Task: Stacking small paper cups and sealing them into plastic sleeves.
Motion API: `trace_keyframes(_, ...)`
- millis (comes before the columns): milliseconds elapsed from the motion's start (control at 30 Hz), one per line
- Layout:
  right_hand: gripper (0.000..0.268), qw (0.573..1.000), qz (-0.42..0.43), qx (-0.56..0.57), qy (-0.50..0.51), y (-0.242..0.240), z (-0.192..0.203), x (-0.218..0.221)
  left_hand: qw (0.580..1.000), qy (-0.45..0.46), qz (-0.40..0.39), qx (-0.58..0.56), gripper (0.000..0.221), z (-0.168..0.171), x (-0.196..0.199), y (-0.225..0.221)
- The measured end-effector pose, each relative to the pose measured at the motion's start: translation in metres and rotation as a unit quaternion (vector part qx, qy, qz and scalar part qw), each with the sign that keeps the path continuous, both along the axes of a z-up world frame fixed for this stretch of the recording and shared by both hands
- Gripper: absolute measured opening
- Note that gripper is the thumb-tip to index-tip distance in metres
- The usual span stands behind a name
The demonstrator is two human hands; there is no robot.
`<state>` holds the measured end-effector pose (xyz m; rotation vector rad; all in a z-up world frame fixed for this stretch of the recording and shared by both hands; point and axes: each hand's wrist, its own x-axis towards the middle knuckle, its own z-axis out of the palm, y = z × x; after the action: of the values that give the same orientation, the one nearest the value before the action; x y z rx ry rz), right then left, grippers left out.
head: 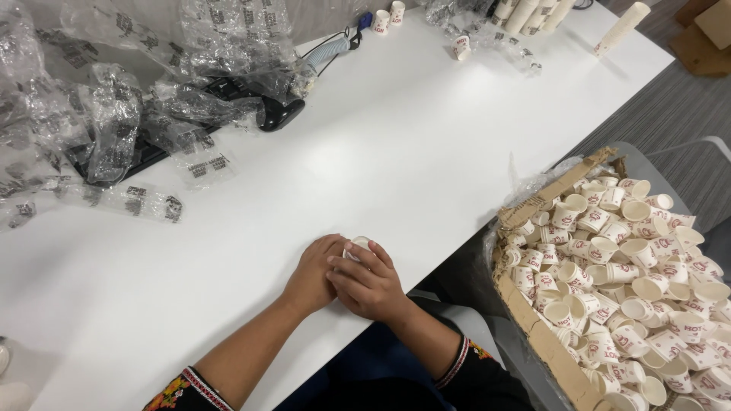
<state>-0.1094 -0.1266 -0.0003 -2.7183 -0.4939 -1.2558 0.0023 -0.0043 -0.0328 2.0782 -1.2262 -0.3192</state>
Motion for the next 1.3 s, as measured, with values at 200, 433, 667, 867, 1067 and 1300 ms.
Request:
trace_keyframes(200,0.021,0.961,-0.23,0.105,-0.11,-0.116,0.003,-0.036,0.994,0.078,0.022,0.068,0.061,0.042,-0.005,0.001)
trace_keyframes(433,0.038,0.712,-0.632,0.244,0.186,-0.295,-0.072,-0.134,0.997,0.057,0.018,0.046,0.061,0.027,-0.004,0.003)
trace_keyframes(667,0.035,0.668,-0.611,0.324,0.275,-0.328,-0.128,-0.148,0.997,0.052,0.024,0.049,0.061,0.03,-0.005,0.005)
trace_keyframes(867,0.04,0.755,-0.57,0.321,-0.035,-0.208,0.011,-0.111,0.998,0.046,0.029,0.035,0.066,0.027,-0.004,0.002)
trace_keyframes(1067,0.059,0.763,-0.095,0.634,-0.083,-0.129,0.028,-0.061,0.999,0.026,0.028,0.01,0.065,0.027,-0.003,0.004)
trace_keyframes(1300,0.058,0.92,-0.02,0.361,0.153,-0.013,0.072,-0.033,1.0,-0.006,0.009,-0.02,0.068,0.004,0.003,0.008)
